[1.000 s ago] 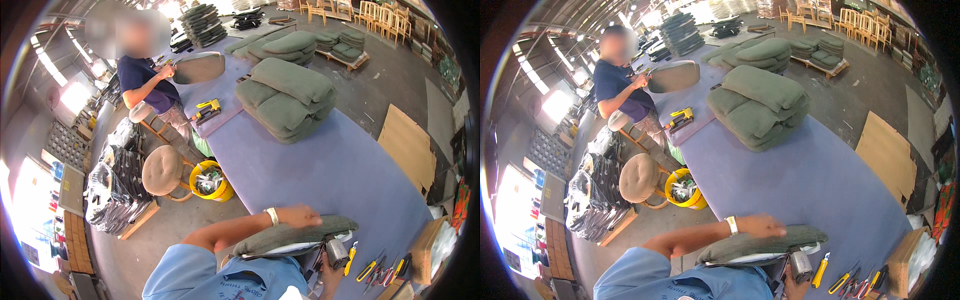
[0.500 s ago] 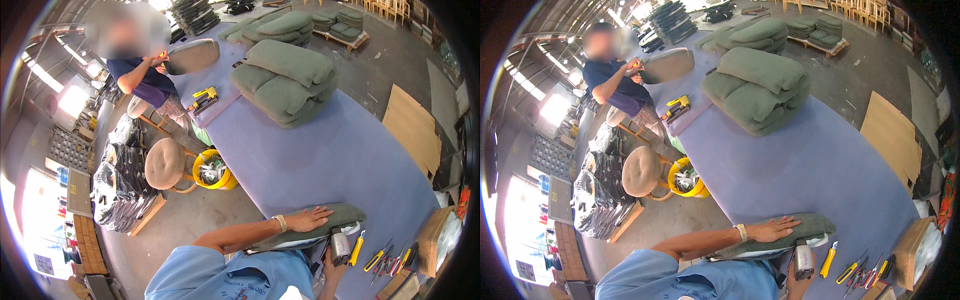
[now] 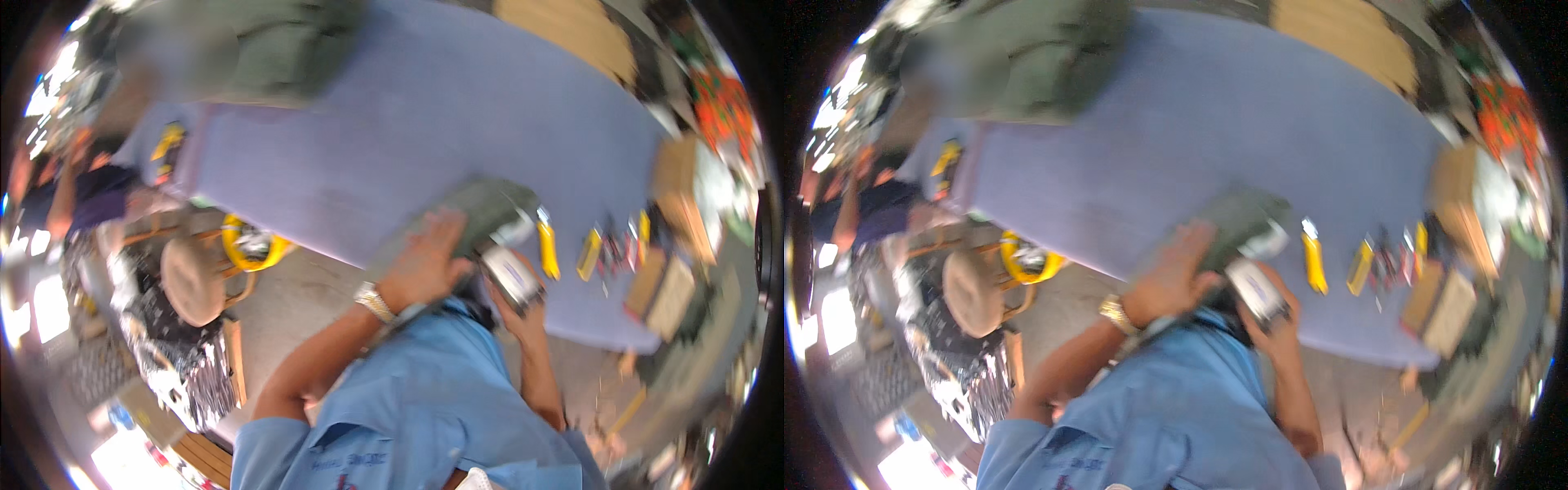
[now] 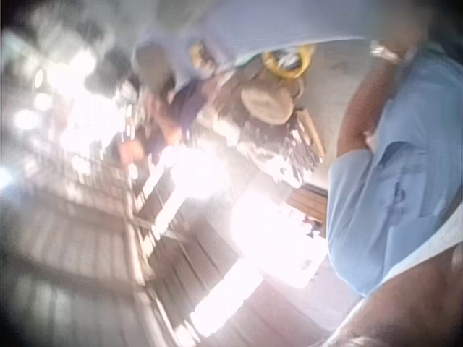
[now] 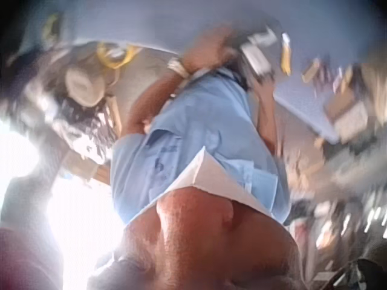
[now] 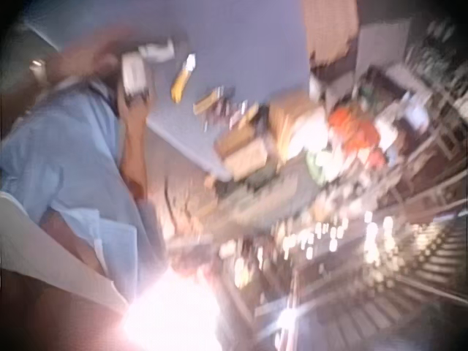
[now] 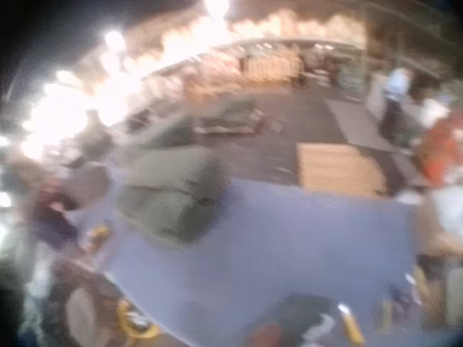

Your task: The person staples green fabric onto a cushion frame using a pneumatic staple gun, then trims excess fabric with a utility knife. The person repeats this process on multiple cushion pieces, folding edges and securing them before cutting.

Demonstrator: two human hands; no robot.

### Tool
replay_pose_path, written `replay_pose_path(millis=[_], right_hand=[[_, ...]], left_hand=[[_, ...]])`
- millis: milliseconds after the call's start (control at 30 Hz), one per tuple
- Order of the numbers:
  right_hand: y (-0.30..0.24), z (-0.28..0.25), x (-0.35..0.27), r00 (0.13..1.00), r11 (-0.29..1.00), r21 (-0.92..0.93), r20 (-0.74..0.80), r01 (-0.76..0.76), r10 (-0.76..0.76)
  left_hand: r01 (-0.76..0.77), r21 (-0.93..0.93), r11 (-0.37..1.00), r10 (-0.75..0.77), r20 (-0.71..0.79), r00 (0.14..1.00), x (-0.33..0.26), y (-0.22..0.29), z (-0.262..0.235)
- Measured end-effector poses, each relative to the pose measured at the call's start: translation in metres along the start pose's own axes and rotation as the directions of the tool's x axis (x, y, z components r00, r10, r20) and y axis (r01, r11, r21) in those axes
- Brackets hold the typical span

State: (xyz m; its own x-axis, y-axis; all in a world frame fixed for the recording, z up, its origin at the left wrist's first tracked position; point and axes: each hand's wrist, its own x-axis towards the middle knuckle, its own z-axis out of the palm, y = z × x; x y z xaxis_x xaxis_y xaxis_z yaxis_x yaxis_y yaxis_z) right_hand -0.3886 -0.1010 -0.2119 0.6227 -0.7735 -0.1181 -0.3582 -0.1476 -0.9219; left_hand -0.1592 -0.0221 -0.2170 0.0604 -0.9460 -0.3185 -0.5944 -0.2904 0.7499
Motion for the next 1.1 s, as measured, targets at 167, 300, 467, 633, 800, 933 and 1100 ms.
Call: replay_pose_path(millis=[167,300,467,633,800,933,1100], right_hand=[[-0.01,-0.008,0.002,0.999,0.993,0.105,0.01,-0.053,0.053],[-0.011,-0.002,0.0,0.999,0.986,0.162,0.0,-0.039,0.039],[-0.014,-0.004,-0.001,0.998,0.987,0.15,0.05,-0.051,0.044],[-0.022,-0.004,0.0,0.994,0.984,0.154,0.081,-0.087,0.075],[-0.026,-0.007,0.01,0.987,0.981,0.157,0.136,-0.112,0.091],[-0.026,-0.006,0.011,0.986,0.984,0.13,0.125,-0.126,0.11],[-0.024,-0.001,0.0,0.995,0.994,0.084,0.086,-0.067,0.059]], left_hand=[[0.062,0.165,0.984,-0.048,-0.091,0.995,-0.003,0.021,0.003],[0.057,0.185,0.981,-0.039,-0.097,0.994,-0.005,0.016,0.004],[0.048,0.213,0.976,-0.023,-0.117,0.993,-0.006,0.013,0.005],[0.083,0.209,0.974,-0.066,-0.091,0.994,-0.005,0.018,0.001],[0.096,0.219,0.971,-0.071,-0.12,0.99,-0.004,0.019,0.011],[0.096,0.221,0.97,-0.069,-0.125,0.99,-0.002,0.019,0.01],[0.085,0.224,0.971,-0.061,-0.114,0.992,-0.005,0.018,0.007]])
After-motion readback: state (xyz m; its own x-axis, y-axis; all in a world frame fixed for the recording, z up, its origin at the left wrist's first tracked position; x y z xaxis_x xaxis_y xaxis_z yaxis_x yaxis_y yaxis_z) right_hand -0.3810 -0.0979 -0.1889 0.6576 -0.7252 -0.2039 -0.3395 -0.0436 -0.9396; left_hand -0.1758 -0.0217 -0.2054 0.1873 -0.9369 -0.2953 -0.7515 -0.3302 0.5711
